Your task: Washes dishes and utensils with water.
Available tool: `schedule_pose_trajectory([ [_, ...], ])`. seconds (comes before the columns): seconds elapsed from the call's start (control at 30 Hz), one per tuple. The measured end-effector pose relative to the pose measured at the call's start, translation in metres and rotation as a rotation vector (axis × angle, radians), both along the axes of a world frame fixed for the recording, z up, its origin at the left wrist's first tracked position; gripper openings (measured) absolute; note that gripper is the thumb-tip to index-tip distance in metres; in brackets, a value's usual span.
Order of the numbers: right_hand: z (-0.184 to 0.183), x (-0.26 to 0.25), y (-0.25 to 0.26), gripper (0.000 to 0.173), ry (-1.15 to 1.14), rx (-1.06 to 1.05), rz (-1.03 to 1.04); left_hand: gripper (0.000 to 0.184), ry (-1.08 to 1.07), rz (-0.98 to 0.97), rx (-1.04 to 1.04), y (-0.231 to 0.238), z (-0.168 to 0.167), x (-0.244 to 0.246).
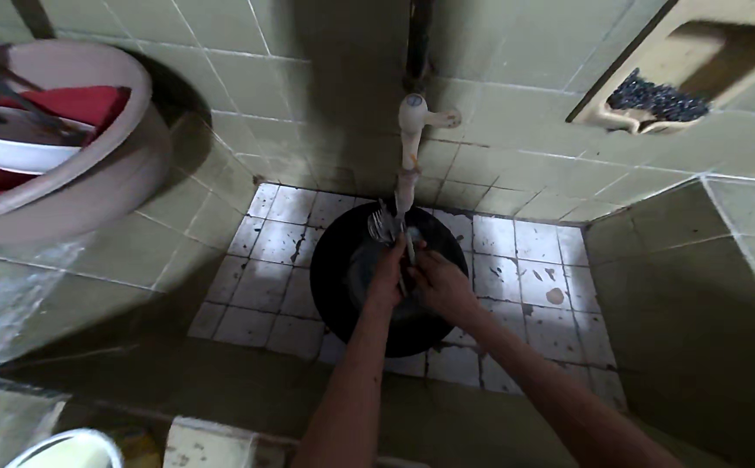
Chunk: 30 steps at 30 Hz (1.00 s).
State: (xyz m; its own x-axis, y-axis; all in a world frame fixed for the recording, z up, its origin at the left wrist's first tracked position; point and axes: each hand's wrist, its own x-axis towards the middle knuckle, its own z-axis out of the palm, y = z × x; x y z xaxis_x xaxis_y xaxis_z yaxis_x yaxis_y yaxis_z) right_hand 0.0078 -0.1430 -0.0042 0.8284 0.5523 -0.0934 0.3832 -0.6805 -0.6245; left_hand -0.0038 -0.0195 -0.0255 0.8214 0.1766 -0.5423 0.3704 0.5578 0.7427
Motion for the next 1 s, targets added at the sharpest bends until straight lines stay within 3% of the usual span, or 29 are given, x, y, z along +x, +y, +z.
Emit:
schedule_pose_trajectory([
  [0.13, -0.014, 0.028, -0.002, 0.045, 0.155, 0.513, -0.365, 0.037, 0.019, 0.063, 0.0, -0.003, 0.003, 0.004],
  [0.2, -0.016, 0.047, 0.007, 0.062, 0.426, 0.645, -0.428, 0.033, 0.048, -0.02, 0.106, -0.003, 0.007, -0.002],
  [0.27, -0.015, 0.064, 0.012, 0.058, 0.718, 0.745, -0.337, 0.032, 0.033, -0.148, 0.184, 0.002, 0.01, -0.006],
  [0.33, -0.02, 0.08, 0.018, 0.041, 0.883, 0.806, -0.176, 0.031, 0.017, -0.283, 0.229, 0.01, 0.018, -0.007],
  [0.37, -0.02, 0.083, 0.022, 0.044, 0.922, 0.783, -0.147, 0.029, 0.01, -0.344, 0.211, 0.013, 0.02, -0.008],
  [0.43, -0.016, 0.081, 0.031, 0.049, 0.929, 0.734, -0.201, 0.026, -0.018, -0.394, 0.122, 0.018, 0.02, -0.011],
  [0.63, 0.0, 0.087, 0.043, 0.03, 0.907, 0.566, -0.043, 0.03, -0.048, -0.36, 0.024, 0.025, 0.008, -0.012],
  [0.77, -0.002, 0.086, 0.048, 0.047, 0.865, 0.519, 0.03, 0.017, -0.071, -0.381, 0.014, 0.026, 0.009, -0.012],
  [0.83, -0.001, 0.081, 0.051, 0.037, 0.77, 0.518, -0.122, 0.014, -0.026, -0.369, 0.055, 0.021, 0.014, -0.012],
  [0.9, -0.008, 0.08, 0.052, 0.025, 0.685, 0.629, -0.329, 0.022, -0.005, -0.36, 0.076, 0.021, 0.017, -0.01],
  [1.0, -0.018, 0.08, 0.051, 0.019, 0.721, 0.812, -0.492, 0.029, 0.009, -0.337, 0.104, 0.02, 0.018, -0.01],
])
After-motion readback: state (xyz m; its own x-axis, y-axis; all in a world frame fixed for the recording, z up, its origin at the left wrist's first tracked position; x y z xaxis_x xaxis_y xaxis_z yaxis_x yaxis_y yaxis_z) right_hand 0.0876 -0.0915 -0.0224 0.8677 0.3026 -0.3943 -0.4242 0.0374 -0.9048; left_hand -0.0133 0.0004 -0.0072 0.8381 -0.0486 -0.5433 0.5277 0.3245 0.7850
